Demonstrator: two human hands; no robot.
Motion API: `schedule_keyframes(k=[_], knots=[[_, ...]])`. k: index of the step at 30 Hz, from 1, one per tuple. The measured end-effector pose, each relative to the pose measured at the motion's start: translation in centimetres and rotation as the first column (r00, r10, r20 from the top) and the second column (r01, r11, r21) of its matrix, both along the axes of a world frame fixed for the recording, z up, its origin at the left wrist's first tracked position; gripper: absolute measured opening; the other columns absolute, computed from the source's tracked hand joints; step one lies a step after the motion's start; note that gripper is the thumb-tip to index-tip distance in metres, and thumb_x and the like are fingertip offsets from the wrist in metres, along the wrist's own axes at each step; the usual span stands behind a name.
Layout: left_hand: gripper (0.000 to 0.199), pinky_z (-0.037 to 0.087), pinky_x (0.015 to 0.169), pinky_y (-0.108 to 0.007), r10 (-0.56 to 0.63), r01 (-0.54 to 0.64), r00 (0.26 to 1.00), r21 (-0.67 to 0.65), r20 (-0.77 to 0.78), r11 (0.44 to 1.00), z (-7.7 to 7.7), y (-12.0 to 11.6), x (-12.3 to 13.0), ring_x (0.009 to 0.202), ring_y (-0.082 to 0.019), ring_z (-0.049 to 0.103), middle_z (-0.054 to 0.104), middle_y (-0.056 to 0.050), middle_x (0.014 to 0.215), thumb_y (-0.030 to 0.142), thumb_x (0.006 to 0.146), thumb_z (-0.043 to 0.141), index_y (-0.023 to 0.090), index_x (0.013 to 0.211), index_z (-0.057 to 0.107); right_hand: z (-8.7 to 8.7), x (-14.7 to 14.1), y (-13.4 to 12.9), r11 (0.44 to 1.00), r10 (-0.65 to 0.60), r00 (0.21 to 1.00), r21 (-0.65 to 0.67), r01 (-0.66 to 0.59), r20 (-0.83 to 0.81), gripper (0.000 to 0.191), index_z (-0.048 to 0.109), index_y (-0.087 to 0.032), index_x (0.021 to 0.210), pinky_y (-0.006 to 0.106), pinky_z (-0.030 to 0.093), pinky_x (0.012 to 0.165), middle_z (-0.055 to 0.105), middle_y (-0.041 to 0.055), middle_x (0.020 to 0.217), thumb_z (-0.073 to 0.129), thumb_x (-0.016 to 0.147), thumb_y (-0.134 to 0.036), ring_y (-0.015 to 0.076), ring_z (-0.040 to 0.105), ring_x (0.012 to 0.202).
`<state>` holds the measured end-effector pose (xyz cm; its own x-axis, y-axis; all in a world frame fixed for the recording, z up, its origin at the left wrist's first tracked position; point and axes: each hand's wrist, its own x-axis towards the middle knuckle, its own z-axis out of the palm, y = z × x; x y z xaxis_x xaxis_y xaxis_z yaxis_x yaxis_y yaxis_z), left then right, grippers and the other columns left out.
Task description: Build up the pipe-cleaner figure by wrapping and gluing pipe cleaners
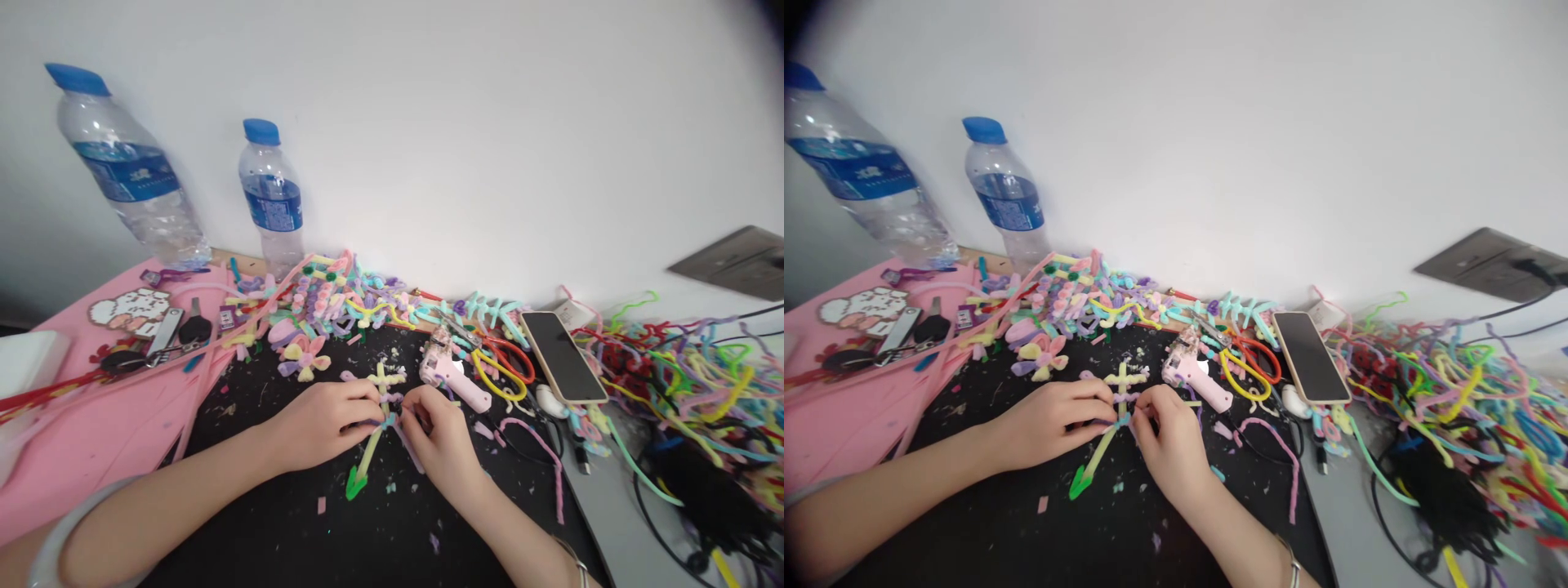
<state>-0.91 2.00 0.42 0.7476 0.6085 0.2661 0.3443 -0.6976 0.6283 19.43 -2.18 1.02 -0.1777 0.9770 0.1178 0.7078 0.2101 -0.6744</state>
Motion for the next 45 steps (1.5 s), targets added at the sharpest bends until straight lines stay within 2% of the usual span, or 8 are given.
schedule_keyframes(k=[6,10,20,27,30,33,39,45], knots=[[0.017,0.045,0.077,-0.023,0.008,-0.008,1.0,-0.004,-0.003,1.0,0.0,0.0,0.1,0.083,-0.014,0.061,0.064,-0.003,0.096,0.018,0.091,0.05,0.019,0.093,0.067,0.1,0.6,0.0,0.997,0.073,0.997,-0.002,-0.073,-0.034,0.012,0.061,-0.019,0.091,0.025,0.039,0.057,0.055,0.0009,0.074,0.053,0.083,-0.012,0.0141,0.049,0.061],[0.012,0.044,0.078,-0.024,0.029,-0.03,0.999,-0.009,-0.025,1.0,-0.1,-0.1,0.0,0.086,-0.015,0.061,0.064,-0.002,0.098,0.021,0.089,0.054,0.02,0.095,0.065,0.1,0.8,0.0,0.992,0.126,0.991,-0.021,-0.127,-0.048,0.013,0.063,-0.019,0.084,0.025,0.039,0.059,0.055,0.0008,0.072,0.054,0.082,-0.009,0.0144,0.049,0.063],[0.014,0.044,0.077,-0.025,0.023,-0.023,1.0,0.027,-0.009,0.999,-0.2,-0.2,0.0,0.087,-0.015,0.061,0.064,-0.004,0.101,0.024,0.092,0.052,0.018,0.098,0.063,0.2,0.7,0.1,0.98,0.008,0.968,-0.189,-0.057,-0.25,0.008,0.063,-0.017,0.078,0.024,0.029,0.05,0.034,-0.0062,0.055,0.056,0.081,-0.018,0.0107,0.033,0.051],[0.018,0.044,0.071,-0.024,-0.026,0.02,0.999,0.114,0.046,0.993,-0.4,-0.3,0.0,0.079,-0.013,0.06,0.064,-0.003,0.095,0.024,0.094,0.048,0.018,0.095,0.065,0.1,0.5,-0.1,0.954,-0.017,0.936,-0.287,-0.091,-0.352,0.008,0.063,-0.016,0.08,0.023,0.026,0.049,0.033,-0.0073,0.055,0.057,0.081,-0.021,0.0095,0.029,0.052],[0.019,0.044,0.069,-0.024,-0.036,0.027,0.997,0.136,0.068,0.99,-0.2,-0.4,0.1,0.077,-0.012,0.06,0.065,-0.002,0.092,0.023,0.094,0.048,0.018,0.092,0.066,0.5,0.7,-0.2,0.974,0.027,0.955,-0.206,-0.091,-0.296,0.009,0.062,-0.016,0.079,0.023,0.026,0.049,0.032,-0.0075,0.055,0.056,0.082,-0.021,0.0095,0.03,0.051],[0.017,0.045,0.07,-0.023,-0.014,-0.003,0.993,0.144,0.121,0.99,-0.1,-0.5,0.1,0.077,-0.012,0.061,0.066,-0.003,0.09,0.02,0.093,0.05,0.017,0.089,0.066,1.0,1.5,-0.3,1.0,0.026,0.985,0.02,-0.023,-0.172,0.012,0.061,-0.016,0.079,0.023,0.029,0.05,0.036,-0.006,0.057,0.052,0.085,-0.021,0.0102,0.035,0.051],[0.016,0.046,0.073,-0.023,0.039,-0.057,0.988,0.116,0.149,0.992,0.0,-0.3,0.1,0.079,-0.013,0.062,0.066,-0.004,0.091,0.015,0.091,0.05,0.017,0.09,0.066,1.2,4.4,0.7,0.918,-0.265,0.964,0.311,0.245,0.021,0.011,0.058,-0.017,0.087,0.024,0.036,0.052,0.047,-0.0031,0.062,0.048,0.087,-0.022,0.0122,0.044,0.052],[0.017,0.046,0.074,-0.023,0.183,-0.191,0.958,0.015,0.219,0.981,0.0,0.0,0.1,0.081,-0.013,0.062,0.065,-0.004,0.091,0.012,0.089,0.051,0.017,0.089,0.068,1.2,6.5,2.4,0.924,-0.295,0.904,0.335,0.187,0.308,0.025,0.057,-0.018,0.102,0.035,0.044,0.08,0.058,0.0079,0.095,0.054,0.078,-0.023,0.024,0.056,0.092]])
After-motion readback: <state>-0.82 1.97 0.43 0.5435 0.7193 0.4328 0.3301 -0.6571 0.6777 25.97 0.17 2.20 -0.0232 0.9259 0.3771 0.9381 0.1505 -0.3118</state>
